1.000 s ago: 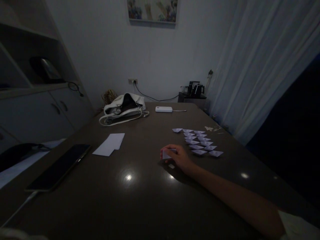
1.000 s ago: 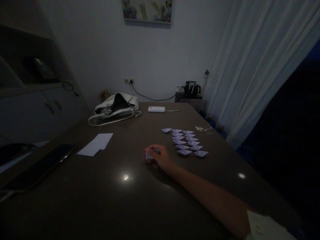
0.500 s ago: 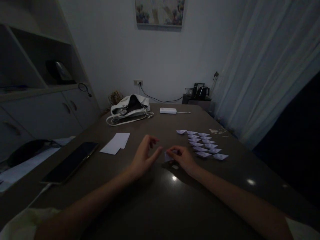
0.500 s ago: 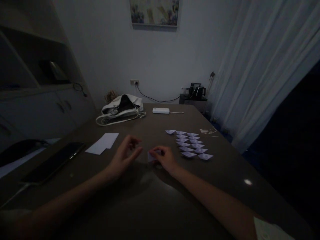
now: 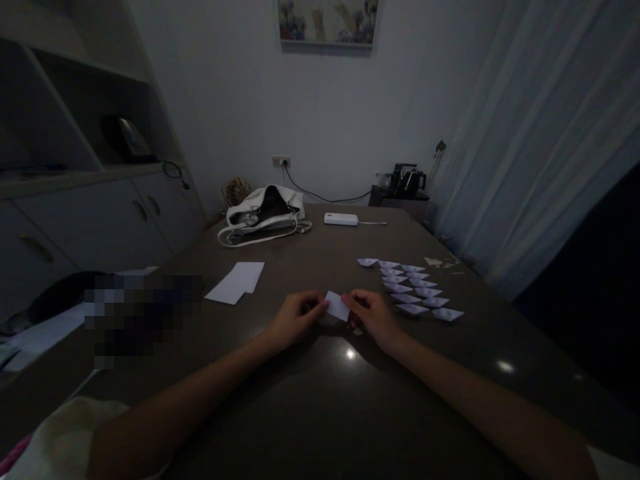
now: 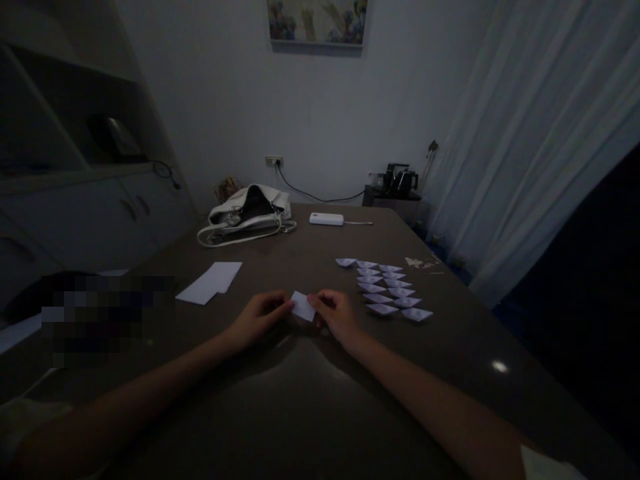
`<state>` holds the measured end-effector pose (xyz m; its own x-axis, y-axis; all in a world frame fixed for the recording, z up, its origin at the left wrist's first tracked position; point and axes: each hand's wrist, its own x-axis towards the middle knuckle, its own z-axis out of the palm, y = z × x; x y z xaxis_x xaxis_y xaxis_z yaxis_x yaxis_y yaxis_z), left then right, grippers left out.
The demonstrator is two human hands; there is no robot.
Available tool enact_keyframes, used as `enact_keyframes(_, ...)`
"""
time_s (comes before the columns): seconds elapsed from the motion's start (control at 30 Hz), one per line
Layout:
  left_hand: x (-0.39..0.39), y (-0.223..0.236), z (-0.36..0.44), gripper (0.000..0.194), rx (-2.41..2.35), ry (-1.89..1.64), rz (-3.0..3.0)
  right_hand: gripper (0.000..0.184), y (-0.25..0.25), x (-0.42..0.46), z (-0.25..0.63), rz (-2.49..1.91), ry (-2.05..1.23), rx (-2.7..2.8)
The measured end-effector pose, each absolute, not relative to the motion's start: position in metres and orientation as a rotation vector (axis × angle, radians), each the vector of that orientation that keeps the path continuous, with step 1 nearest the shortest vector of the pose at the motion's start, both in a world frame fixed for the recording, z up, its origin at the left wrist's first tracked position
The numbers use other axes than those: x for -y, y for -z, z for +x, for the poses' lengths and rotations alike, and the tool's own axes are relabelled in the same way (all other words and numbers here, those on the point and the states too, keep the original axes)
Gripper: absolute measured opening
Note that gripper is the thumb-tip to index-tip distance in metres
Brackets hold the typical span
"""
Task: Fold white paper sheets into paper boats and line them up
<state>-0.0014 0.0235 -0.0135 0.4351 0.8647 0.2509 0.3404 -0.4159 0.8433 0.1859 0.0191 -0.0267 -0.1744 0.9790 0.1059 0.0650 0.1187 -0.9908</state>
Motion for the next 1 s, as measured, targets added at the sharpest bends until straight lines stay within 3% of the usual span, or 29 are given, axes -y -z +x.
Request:
enact_keyframes(0.23,-0.023,0.02,-0.001,0.028,-0.84,-0.893,1.762,0.043,0.028,-0.02,0.19,-1.135,-1.152,1.452)
enact_keyframes(0.4,-0.021,0.024,-0.002,0.057,-0.697,-0.869,1.706,0.045,0.028,-0.021,0.191,-1.095,-1.224,1.478)
enact_keyframes(0.6,-0.02,0.02,-0.001,0.045,-0.669,-0.863,1.703,0.043,0.029,-0.022,0.189,-1.041,-1.278,1.564)
enact_keyframes(0.83,-0.024,0.019,-0.002,0.038,-0.837,-0.841,1.743,0.024,0.023,-0.014,0.187,-1.002,-0.945,1.627)
enact_keyframes(1.0,-0.022,0.019,-0.001,0.035,-0.887,-0.784,1.896,0.024,0.019,-0.007,0.185,-0.971,-0.925,1.721)
